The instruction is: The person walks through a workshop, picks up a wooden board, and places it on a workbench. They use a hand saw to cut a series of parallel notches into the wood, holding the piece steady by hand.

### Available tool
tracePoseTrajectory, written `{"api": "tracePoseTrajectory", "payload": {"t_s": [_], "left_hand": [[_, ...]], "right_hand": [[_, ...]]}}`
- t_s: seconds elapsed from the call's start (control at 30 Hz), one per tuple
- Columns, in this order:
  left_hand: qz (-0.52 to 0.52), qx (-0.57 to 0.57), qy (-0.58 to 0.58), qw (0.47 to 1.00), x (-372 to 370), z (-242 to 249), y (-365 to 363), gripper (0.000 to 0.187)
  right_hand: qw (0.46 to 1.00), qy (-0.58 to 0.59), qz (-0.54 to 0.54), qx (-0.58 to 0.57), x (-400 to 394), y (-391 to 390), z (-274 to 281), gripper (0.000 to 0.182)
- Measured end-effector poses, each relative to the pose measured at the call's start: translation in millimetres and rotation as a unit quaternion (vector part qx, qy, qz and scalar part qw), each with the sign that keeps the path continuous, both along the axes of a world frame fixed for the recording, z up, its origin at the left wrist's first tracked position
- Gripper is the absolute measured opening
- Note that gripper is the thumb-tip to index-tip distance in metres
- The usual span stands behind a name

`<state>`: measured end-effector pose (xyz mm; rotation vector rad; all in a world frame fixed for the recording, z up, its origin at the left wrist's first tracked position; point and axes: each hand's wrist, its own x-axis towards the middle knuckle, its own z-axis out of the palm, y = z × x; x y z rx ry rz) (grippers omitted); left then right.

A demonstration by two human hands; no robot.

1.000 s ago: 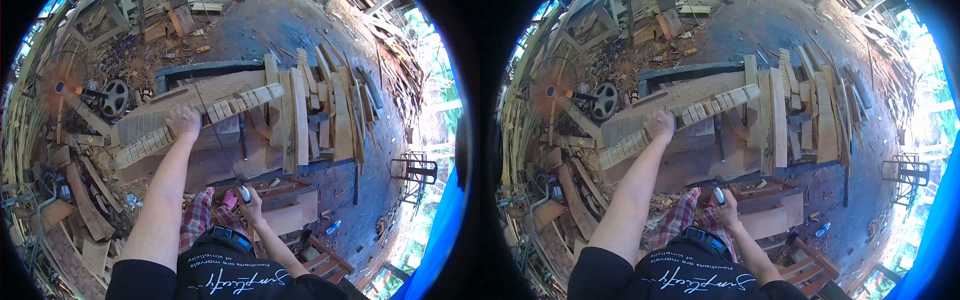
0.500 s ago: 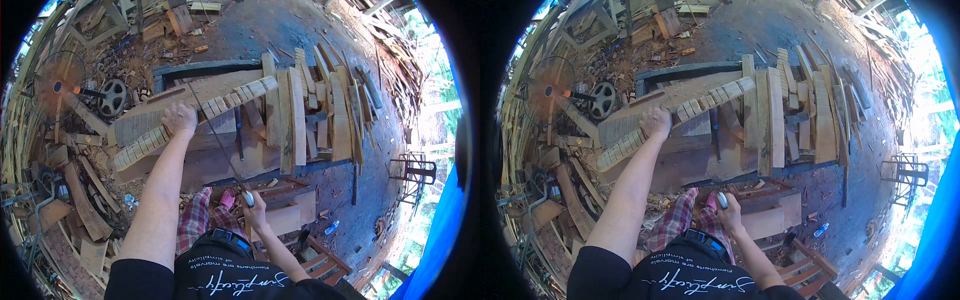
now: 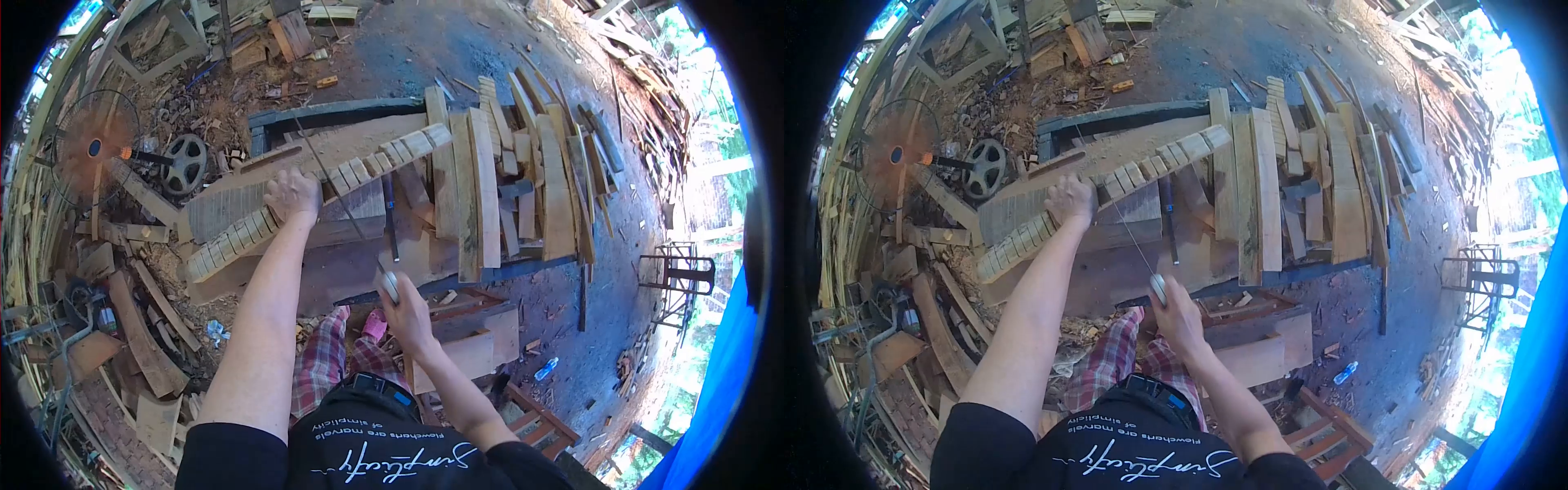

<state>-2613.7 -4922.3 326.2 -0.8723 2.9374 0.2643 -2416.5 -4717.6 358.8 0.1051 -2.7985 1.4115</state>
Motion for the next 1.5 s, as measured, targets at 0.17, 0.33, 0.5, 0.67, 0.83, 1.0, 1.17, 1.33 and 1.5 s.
{"api": "tracePoseTrajectory", "payload": {"t_s": [0.17, 0.33, 0.5, 0.67, 0.83, 1.0, 1.17, 1.33, 1.5], "left_hand": [[-0.017, 0.002, 0.035, 0.999, 4.6, 1.2, 1.6, 0.036], [-0.014, -0.005, 0.055, 0.998, 2.7, -4.1, -3.0, 0.035], [-0.006, 0.007, 0.037, 0.999, 4.0, 3.0, 2.4, 0.034], [-0.012, 0.004, 0.061, 0.998, 2.3, -7.5, -0.6, 0.033], [-0.003, 0.008, 0.035, 0.999, 4.7, 1.4, 1.2, 0.034], [-0.007, 0.016, 0.047, 0.999, 3.6, 4.1, 1.6, 0.035], [-0.016, 0.018, 0.050, 0.998, 3.2, 1.2, 1.4, 0.036], [-0.006, 0.016, 0.054, 0.998, -0.2, -1.7, 0.3, 0.036], [-0.013, 0.010, 0.040, 0.999, 2.1, 3.8, 0.5, 0.036]], "right_hand": [[1.000, -0.017, -0.006, 0.018, -10.3, -7.2, 11.0, 0.028], [0.999, -0.010, 0.011, 0.044, -93.7, -54.3, -6.7, 0.026], [0.998, -0.058, -0.010, -0.006, -16.9, -7.0, 38.2, 0.020], [1.000, -0.020, 0.002, 0.017, -54.6, -34.3, 18.8, 0.021], [1.000, -0.007, 0.015, 0.019, -89.4, -51.8, 3.3, 0.021], [0.998, -0.050, 0.006, -0.023, -19.6, -10.1, 49.2, 0.021], [0.999, -0.024, 0.004, 0.020, -82.5, -49.9, 8.7, 0.021], [1.000, -0.023, 0.006, -0.008, -76.3, -43.2, 25.3, 0.022], [0.997, -0.063, 0.001, -0.039, -13.3, -4.8, 46.7, 0.023]]}}
